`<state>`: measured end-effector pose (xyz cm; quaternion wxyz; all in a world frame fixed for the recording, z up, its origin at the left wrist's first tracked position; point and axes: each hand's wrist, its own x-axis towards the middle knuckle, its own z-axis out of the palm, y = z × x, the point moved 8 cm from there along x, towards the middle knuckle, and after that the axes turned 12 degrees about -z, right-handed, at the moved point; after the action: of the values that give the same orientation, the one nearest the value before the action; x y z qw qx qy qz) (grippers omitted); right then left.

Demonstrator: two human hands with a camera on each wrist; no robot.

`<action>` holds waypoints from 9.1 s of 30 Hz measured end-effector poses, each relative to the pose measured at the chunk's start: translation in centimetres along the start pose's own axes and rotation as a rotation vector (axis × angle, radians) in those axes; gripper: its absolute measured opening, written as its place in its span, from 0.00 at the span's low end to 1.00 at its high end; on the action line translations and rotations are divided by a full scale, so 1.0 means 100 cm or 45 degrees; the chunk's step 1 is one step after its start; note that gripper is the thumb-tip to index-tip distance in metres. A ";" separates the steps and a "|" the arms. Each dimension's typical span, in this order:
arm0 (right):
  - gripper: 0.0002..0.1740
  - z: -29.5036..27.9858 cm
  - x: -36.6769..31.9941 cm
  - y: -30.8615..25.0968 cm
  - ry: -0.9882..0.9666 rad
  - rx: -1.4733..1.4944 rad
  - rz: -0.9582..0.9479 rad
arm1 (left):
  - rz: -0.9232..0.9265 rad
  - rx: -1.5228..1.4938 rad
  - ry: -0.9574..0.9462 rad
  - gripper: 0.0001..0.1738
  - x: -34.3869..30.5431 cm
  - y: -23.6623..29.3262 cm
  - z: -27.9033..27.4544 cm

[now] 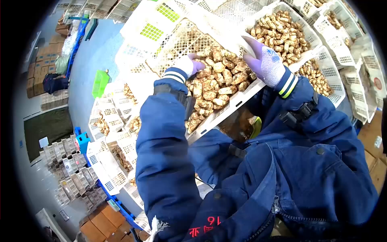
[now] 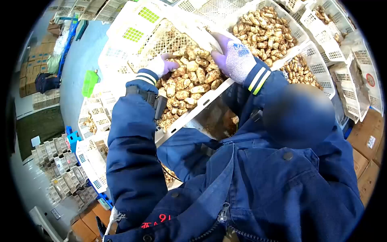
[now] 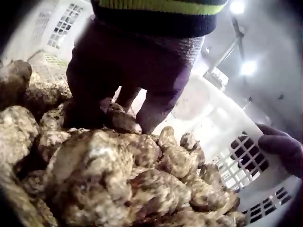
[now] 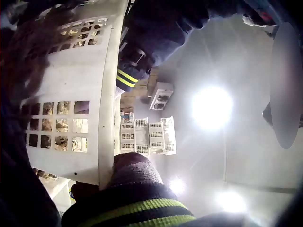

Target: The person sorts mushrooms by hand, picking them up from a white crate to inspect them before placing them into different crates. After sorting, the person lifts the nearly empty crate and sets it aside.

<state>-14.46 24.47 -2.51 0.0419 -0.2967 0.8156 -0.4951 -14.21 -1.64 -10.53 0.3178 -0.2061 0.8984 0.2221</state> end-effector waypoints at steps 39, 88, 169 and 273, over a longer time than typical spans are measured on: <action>0.33 0.004 0.004 0.024 0.049 -0.198 -0.229 | 0.165 -1.402 0.605 0.25 -0.245 -0.152 -0.085; 0.31 0.001 -0.003 0.003 0.032 0.068 0.035 | 0.773 -0.222 0.449 0.24 -0.112 -0.007 -0.005; 0.07 0.144 0.023 -0.046 -0.960 -0.676 -0.388 | 0.575 -2.595 0.091 0.32 -0.222 -0.100 0.066; 0.20 0.119 -0.064 -0.191 -0.602 -0.154 -0.839 | 0.620 -1.613 0.585 0.42 -0.268 -0.072 0.109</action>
<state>3.55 12.16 5.87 0.0500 -0.6495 0.6724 -0.3514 13.78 4.41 -2.31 -0.1188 -0.1863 0.6614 0.7168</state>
